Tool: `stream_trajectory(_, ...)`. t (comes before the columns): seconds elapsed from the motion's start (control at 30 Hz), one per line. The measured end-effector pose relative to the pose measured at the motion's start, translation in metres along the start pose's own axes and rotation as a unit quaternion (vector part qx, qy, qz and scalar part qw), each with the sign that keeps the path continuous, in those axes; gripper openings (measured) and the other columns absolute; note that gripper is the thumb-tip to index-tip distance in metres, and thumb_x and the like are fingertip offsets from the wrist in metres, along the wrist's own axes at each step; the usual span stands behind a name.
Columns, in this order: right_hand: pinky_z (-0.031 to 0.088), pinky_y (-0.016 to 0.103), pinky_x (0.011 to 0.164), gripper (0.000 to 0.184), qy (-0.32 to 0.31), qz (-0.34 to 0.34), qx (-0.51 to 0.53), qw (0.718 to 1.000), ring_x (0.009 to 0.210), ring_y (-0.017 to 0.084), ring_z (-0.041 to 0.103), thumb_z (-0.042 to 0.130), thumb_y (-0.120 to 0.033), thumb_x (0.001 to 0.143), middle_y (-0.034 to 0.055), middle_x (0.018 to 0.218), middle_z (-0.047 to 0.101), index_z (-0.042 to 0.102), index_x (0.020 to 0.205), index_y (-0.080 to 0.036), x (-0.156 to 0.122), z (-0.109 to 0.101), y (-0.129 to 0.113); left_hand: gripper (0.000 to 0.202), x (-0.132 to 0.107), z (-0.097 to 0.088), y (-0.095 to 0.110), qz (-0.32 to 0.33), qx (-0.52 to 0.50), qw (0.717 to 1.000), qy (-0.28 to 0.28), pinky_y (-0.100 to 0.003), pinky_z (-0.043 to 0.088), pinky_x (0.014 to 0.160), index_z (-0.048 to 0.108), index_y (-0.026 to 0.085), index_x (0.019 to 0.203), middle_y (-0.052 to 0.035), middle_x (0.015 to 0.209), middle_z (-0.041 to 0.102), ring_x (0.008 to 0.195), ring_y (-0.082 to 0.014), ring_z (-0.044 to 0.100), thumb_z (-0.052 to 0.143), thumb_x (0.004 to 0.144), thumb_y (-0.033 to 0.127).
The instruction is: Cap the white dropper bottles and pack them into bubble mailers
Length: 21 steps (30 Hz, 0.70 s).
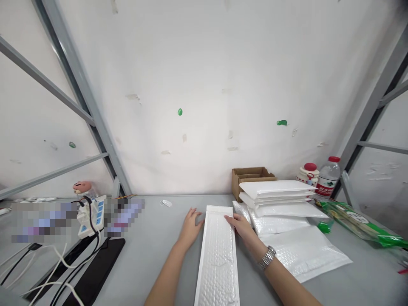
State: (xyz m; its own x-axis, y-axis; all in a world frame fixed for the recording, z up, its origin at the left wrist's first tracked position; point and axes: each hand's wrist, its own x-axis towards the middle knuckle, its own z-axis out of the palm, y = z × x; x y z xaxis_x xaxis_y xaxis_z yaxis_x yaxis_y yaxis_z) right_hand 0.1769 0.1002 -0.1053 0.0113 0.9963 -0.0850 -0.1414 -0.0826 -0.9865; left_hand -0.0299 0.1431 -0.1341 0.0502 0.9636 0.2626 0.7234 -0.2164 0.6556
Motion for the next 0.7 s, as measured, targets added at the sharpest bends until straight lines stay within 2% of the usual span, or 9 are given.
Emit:
stream_trajectory(0.07, 0.048, 0.034, 0.073, 0.034, 0.013, 0.013, 0.002, 1.000, 0.078, 0.023, 0.064, 0.071, -0.043, 0.059, 0.0065, 0.077, 0.069, 0.066, 0.077, -0.015, 0.003, -0.003, 0.002, 0.031, -0.002, -0.005, 0.006, 0.013, 0.002, 1.000, 0.003, -0.037, 0.032, 0.104, 0.065, 0.021, 0.106, -0.0095, 0.134, 0.052, 0.131, -0.0245, 0.038, 0.060, 0.076, 0.030)
stream_trajectory(0.13, 0.047, 0.033, 0.076, 0.029, 0.040, 0.002, -0.020, 0.999, 0.083, 0.024, 0.063, 0.069, -0.035, 0.059, 0.0064, 0.083, 0.069, 0.065, 0.081, -0.016, 0.007, -0.007, 0.005, 0.034, -0.003, -0.015, 0.011, -0.016, 0.048, 0.998, 0.032, -0.040, 0.034, 0.101, 0.063, 0.021, 0.109, -0.0114, 0.132, 0.052, 0.126, -0.0271, 0.043, 0.056, 0.080, 0.037)
stream_trajectory(0.27, 0.047, 0.035, 0.082, 0.032, 0.086, -0.050, -0.102, 0.990, 0.090, 0.024, 0.062, 0.061, -0.023, 0.062, 0.0077, 0.092, 0.067, 0.062, 0.093, -0.016, 0.015, -0.011, 0.016, 0.038, -0.007, -0.036, 0.021, -0.114, 0.164, 0.977, 0.079, -0.038, 0.040, 0.086, 0.062, 0.015, 0.102, -0.0153, 0.104, 0.064, 0.102, -0.0284, 0.057, 0.043, 0.086, 0.043)
stream_trajectory(0.37, 0.043, 0.036, 0.092, 0.040, 0.106, -0.093, -0.182, 0.973, 0.103, 0.024, 0.058, 0.056, -0.018, 0.064, 0.0085, 0.108, 0.064, 0.061, 0.104, -0.017, 0.018, -0.012, 0.023, 0.040, -0.009, -0.040, 0.026, -0.131, 0.213, 0.967, 0.045, -0.037, 0.040, 0.080, 0.062, 0.014, 0.095, -0.0148, 0.094, 0.066, 0.094, -0.0301, 0.059, 0.043, 0.084, 0.048)
stream_trajectory(0.47, 0.038, 0.036, 0.100, 0.044, 0.107, -0.123, -0.265, 0.950, 0.113, 0.023, 0.053, 0.052, -0.016, 0.070, 0.0087, 0.119, 0.061, 0.059, 0.113, -0.017, 0.018, -0.013, 0.028, 0.038, -0.012, -0.036, 0.028, -0.127, 0.213, 0.969, 0.000, -0.036, 0.039, 0.078, 0.063, 0.016, 0.084, -0.0135, 0.090, 0.067, 0.094, -0.0302, 0.059, 0.045, 0.081, 0.050)
stream_trajectory(0.7, 0.038, 0.037, 0.099, 0.043, 0.081, -0.155, -0.414, 0.893, 0.110, 0.026, 0.055, 0.048, -0.009, 0.073, 0.0125, 0.113, 0.064, 0.061, 0.114, -0.011, 0.014, -0.010, 0.029, 0.027, -0.012, -0.027, 0.027, -0.107, 0.182, 0.977, -0.020, -0.032, 0.040, 0.075, 0.063, 0.019, 0.076, -0.0105, 0.088, 0.067, 0.091, -0.0280, 0.059, 0.053, 0.076, 0.045)
